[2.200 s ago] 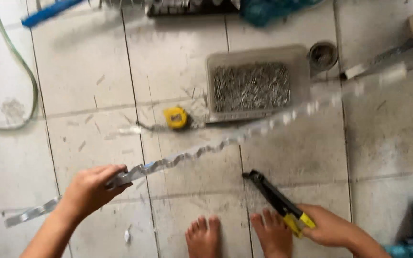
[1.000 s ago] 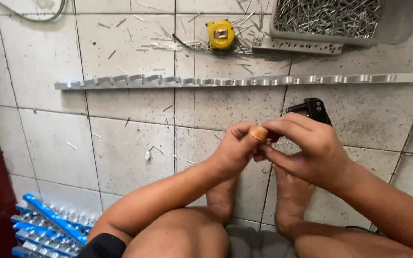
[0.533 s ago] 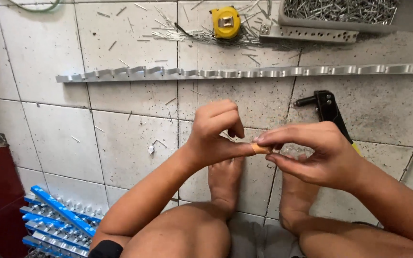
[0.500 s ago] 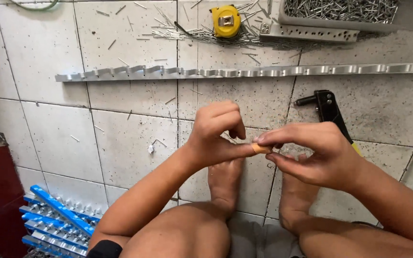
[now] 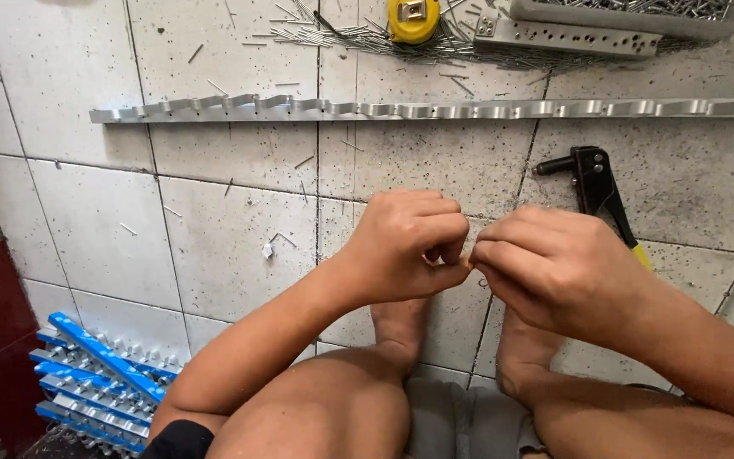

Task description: Using a hand riveter to attach plastic clips to a metal rail while sitting on the floor.

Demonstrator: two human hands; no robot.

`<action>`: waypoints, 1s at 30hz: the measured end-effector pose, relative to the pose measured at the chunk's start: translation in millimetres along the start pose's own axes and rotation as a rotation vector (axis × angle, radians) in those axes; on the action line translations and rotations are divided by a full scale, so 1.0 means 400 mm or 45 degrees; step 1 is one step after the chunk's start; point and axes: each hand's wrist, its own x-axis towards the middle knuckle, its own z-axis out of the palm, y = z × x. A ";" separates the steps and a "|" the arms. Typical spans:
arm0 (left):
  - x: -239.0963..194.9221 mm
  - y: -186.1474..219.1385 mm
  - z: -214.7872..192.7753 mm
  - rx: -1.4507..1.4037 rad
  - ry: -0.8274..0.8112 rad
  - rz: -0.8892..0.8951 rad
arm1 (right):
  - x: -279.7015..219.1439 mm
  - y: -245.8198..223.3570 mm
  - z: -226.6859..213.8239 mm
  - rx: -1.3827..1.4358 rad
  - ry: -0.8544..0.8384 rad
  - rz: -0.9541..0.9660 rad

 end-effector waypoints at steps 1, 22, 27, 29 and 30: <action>0.001 0.002 -0.001 -0.001 0.001 -0.001 | 0.001 0.002 0.002 0.000 -0.001 0.000; -0.042 0.014 -0.001 0.325 -0.040 0.570 | -0.091 0.058 0.109 1.197 -0.807 0.978; -0.061 0.049 0.041 -0.168 0.060 0.620 | -0.099 0.100 0.167 0.851 -0.622 1.398; -0.039 0.020 0.015 0.046 0.043 0.600 | -0.117 0.116 0.117 1.062 -0.508 1.123; -0.032 0.009 0.004 0.283 0.047 0.547 | -0.122 0.129 0.091 1.251 -0.429 0.812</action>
